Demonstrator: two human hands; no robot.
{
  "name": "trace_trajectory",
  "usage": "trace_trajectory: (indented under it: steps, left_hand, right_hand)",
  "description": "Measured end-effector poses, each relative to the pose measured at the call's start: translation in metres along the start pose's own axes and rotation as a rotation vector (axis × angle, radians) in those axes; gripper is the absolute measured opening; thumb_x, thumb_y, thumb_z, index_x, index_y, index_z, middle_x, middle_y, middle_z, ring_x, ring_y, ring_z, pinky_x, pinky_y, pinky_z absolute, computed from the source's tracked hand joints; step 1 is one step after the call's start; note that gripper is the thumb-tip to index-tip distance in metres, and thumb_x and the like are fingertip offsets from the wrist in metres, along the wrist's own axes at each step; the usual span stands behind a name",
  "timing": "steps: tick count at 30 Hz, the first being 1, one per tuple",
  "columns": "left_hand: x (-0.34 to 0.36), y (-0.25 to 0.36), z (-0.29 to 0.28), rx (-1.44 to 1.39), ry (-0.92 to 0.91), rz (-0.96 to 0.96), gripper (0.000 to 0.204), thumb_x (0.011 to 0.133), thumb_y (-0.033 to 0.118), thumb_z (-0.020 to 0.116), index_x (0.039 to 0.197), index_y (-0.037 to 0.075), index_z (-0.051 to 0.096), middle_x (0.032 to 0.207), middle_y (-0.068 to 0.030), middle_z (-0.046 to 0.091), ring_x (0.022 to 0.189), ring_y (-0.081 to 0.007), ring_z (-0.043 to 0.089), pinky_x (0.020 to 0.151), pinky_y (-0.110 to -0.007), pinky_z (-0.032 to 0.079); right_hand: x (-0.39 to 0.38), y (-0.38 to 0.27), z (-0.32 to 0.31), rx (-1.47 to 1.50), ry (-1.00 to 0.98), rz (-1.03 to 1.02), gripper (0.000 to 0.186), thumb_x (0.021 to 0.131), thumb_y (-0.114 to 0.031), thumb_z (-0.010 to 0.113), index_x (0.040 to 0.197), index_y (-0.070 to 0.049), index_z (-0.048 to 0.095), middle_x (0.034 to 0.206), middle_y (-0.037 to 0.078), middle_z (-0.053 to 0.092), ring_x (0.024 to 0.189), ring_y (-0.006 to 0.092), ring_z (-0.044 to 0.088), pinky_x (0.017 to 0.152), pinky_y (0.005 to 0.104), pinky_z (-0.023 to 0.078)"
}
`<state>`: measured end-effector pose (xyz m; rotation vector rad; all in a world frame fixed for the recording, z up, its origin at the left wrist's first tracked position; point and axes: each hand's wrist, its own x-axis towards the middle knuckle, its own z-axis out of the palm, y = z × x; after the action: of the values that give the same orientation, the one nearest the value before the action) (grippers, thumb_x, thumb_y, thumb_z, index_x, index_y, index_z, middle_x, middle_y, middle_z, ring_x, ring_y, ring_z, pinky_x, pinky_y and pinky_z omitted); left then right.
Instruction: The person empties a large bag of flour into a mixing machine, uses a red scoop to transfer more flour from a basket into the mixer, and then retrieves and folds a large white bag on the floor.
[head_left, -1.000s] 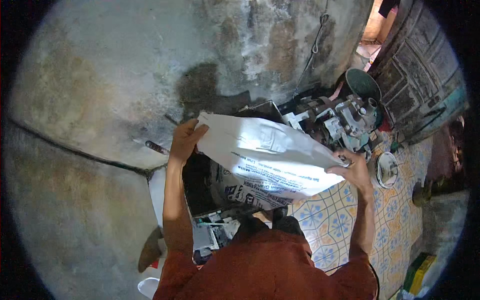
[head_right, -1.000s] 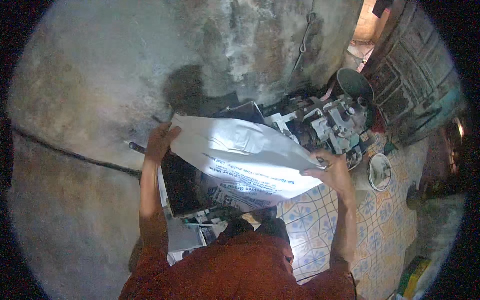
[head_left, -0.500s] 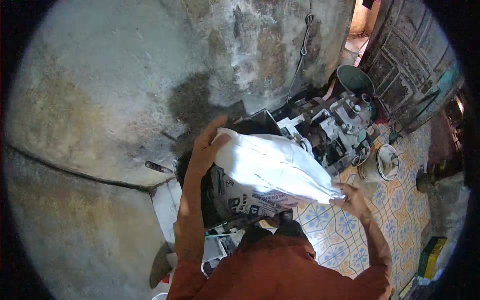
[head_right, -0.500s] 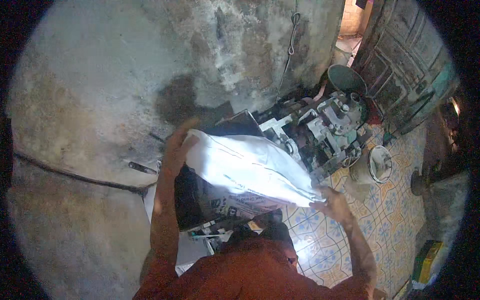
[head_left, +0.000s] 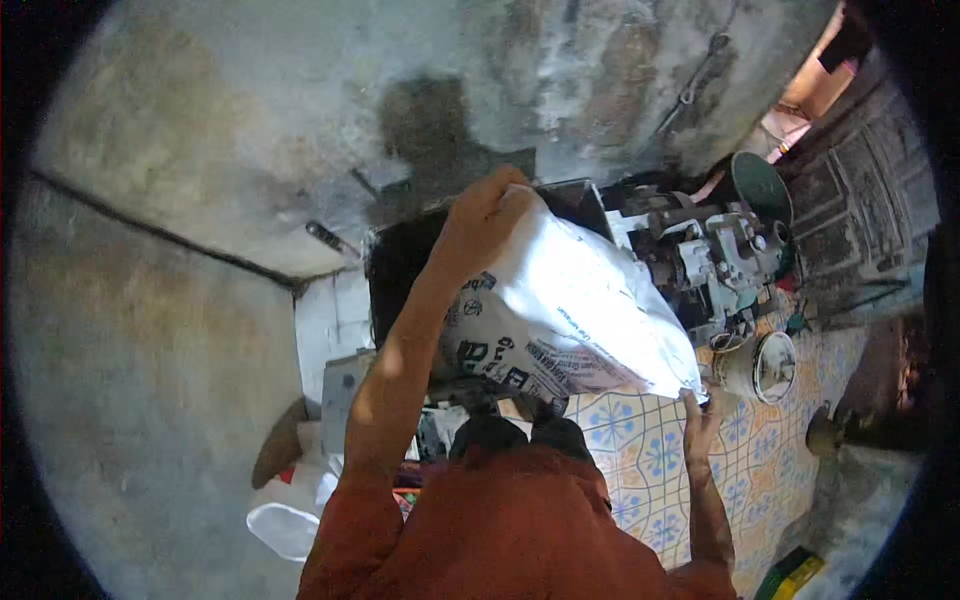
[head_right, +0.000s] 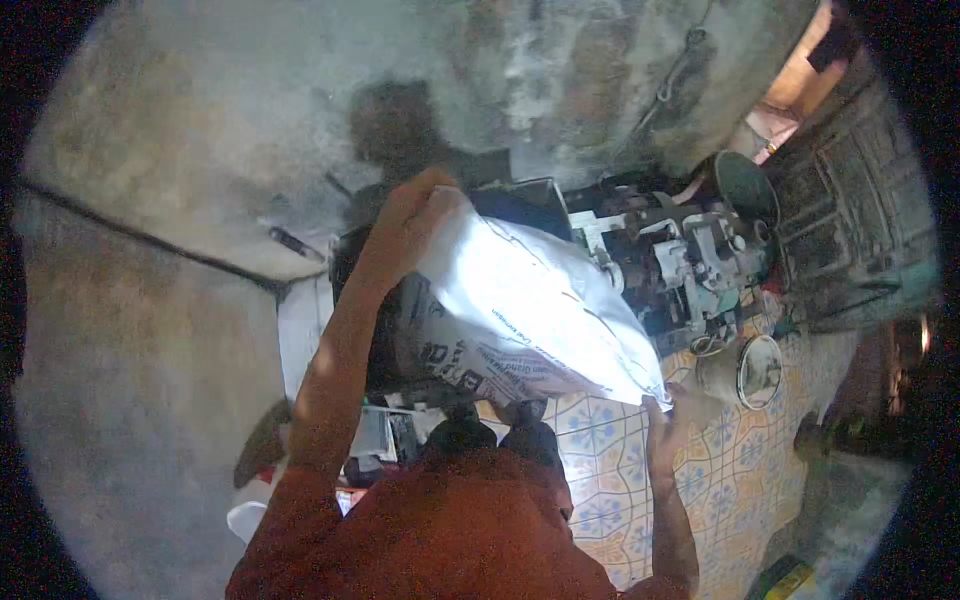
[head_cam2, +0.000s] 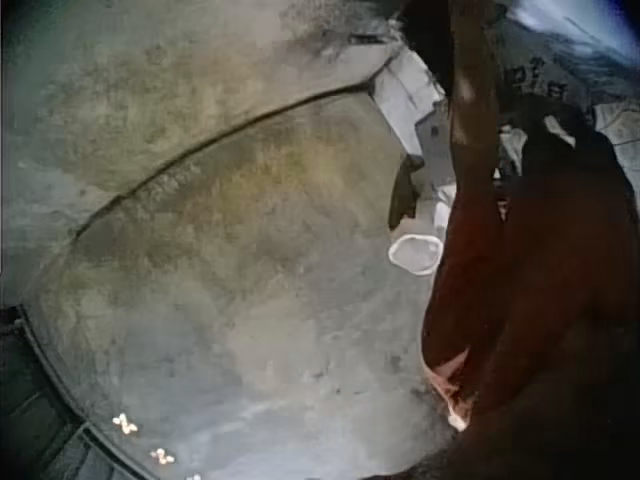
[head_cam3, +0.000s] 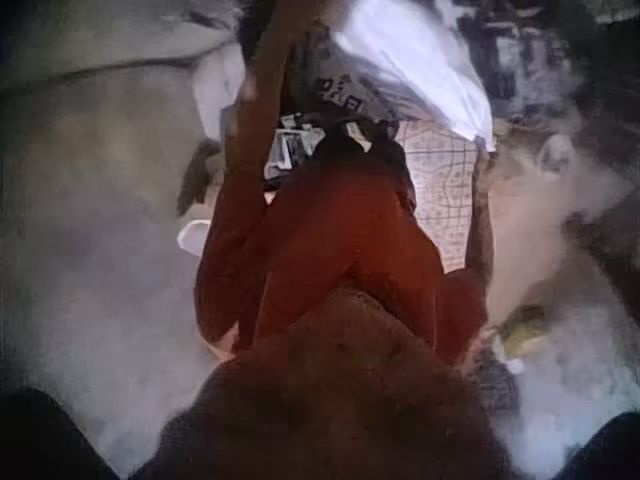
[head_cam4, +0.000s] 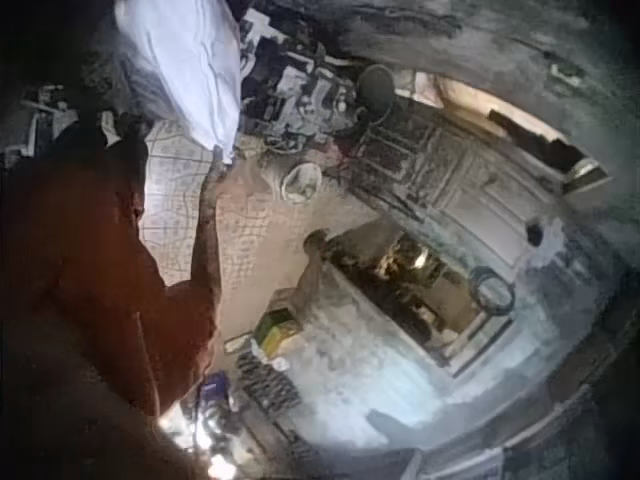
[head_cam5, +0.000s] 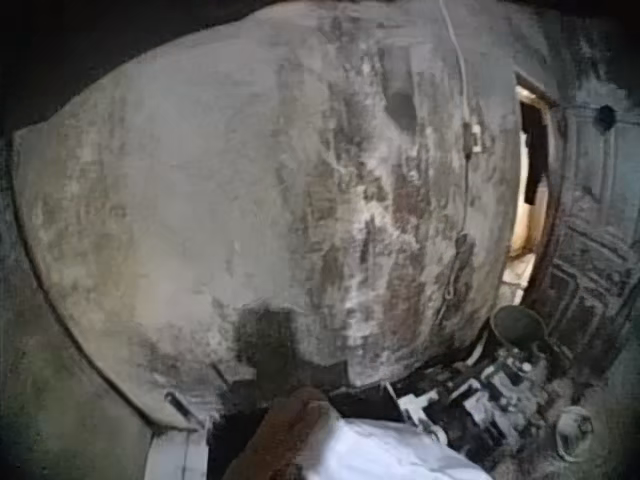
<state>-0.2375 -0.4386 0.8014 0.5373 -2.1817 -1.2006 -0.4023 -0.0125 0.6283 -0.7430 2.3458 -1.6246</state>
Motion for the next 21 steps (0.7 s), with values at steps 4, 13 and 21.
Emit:
trace_trajectory:
  steps: [4,13,21]
  left_hand:
    - [0.001,0.008,-0.003,0.081,-0.080,0.018,0.023,0.087,0.025,0.056,0.092,0.002,0.059,0.080,-0.0125,0.060,0.069,-0.0223,0.057,0.065,-0.034,0.045]
    - [0.001,0.000,-0.022,-0.074,-0.041,-0.120,0.021,0.088,0.022,0.058,0.094,0.003,0.064,0.080,-0.0072,0.064,0.072,-0.0135,0.059,0.066,-0.028,0.046]
    - [0.022,0.009,0.021,-0.304,0.267,-0.120,0.020,0.088,0.020,0.056,0.093,0.003,0.065,0.084,-0.0060,0.064,0.076,-0.0117,0.058,0.069,-0.028,0.047]
  right_hand:
    - [0.013,-0.051,-0.003,-0.676,0.008,-0.368,0.034,0.081,-0.008,0.068,0.114,-0.007,0.060,0.115,0.015,0.057,0.110,0.0310,0.050,0.093,0.0426,0.039]
    - [0.036,-0.060,-0.014,-0.800,-0.163,-0.498,0.032,0.086,-0.005,0.055,0.118,-0.005,0.057,0.112,0.013,0.056,0.100,0.0316,0.051,0.091,0.0433,0.038]
    - [0.058,-0.079,0.026,-1.054,-0.120,-0.626,0.040,0.088,-0.019,0.053,0.125,-0.003,0.050,0.113,0.016,0.055,0.111,0.0355,0.047,0.098,0.0490,0.031]
